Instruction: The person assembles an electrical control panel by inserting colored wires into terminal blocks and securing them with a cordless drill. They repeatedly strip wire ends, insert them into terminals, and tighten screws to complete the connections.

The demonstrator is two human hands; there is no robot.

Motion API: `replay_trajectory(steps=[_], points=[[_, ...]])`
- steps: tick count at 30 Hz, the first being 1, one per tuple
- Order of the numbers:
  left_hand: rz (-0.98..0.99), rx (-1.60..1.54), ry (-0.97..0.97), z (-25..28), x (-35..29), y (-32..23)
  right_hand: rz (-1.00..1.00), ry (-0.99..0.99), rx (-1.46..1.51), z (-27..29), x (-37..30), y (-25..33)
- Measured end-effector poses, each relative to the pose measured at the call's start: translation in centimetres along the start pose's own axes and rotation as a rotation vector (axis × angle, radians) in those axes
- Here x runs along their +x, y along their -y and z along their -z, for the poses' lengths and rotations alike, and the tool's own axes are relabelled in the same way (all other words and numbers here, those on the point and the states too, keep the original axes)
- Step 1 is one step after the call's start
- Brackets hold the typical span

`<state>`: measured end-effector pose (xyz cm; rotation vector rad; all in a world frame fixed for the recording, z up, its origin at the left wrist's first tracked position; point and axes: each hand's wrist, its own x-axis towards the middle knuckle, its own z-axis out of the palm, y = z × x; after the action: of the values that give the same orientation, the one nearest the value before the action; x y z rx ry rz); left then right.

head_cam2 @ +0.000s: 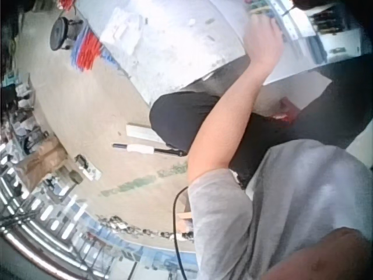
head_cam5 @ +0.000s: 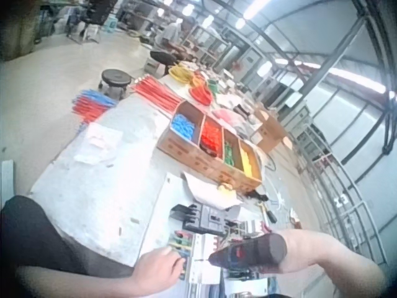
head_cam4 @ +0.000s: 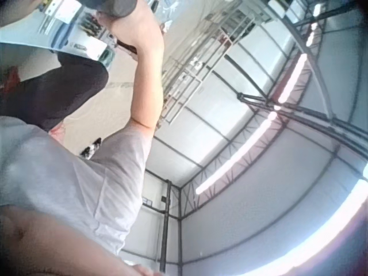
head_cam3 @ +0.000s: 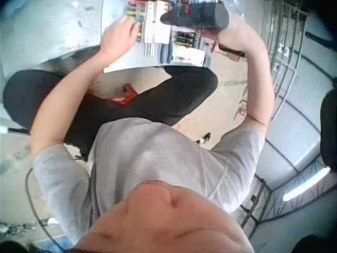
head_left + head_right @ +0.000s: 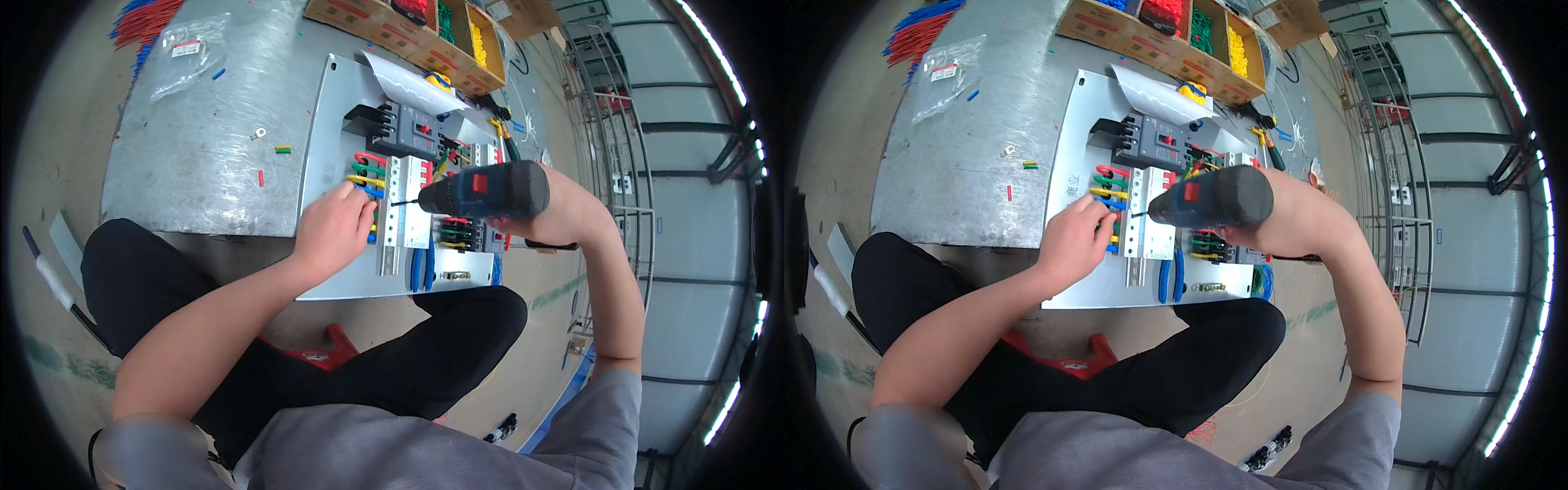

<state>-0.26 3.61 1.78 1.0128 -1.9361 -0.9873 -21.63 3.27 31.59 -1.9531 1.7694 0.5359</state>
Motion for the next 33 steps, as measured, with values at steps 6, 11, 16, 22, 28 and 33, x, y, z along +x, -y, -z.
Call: replay_trajectory(steps=[6, 11, 16, 22, 28, 33], points=[[0.003, -0.013, 0.019, -0.1, 0.0, -0.1, 0.008, 0.137, -0.006, 1.2, 0.6, -0.3], [0.000, 0.012, 0.016, 0.0, 0.1, -0.1, 0.109, 0.054, -0.041, 1.0, 0.5, -0.5], [0.029, -0.027, 0.074, 0.6, 0.6, 0.0, 0.029, 0.114, -0.009, 1.6, 1.2, -0.8], [0.031, -0.002, 0.333, 4.4, 2.3, -0.2, -0.213, 0.165, -0.069, 4.1, -1.8, 0.7], [0.165, -0.184, 0.245, 6.0, 1.2, 1.4, -0.057, -0.263, 0.138, 8.4, -6.6, 1.6], [0.038, -0.131, 0.116, 4.8, 0.2, 1.7, -0.097, -0.492, 0.591, 5.7, -0.8, 4.5]])
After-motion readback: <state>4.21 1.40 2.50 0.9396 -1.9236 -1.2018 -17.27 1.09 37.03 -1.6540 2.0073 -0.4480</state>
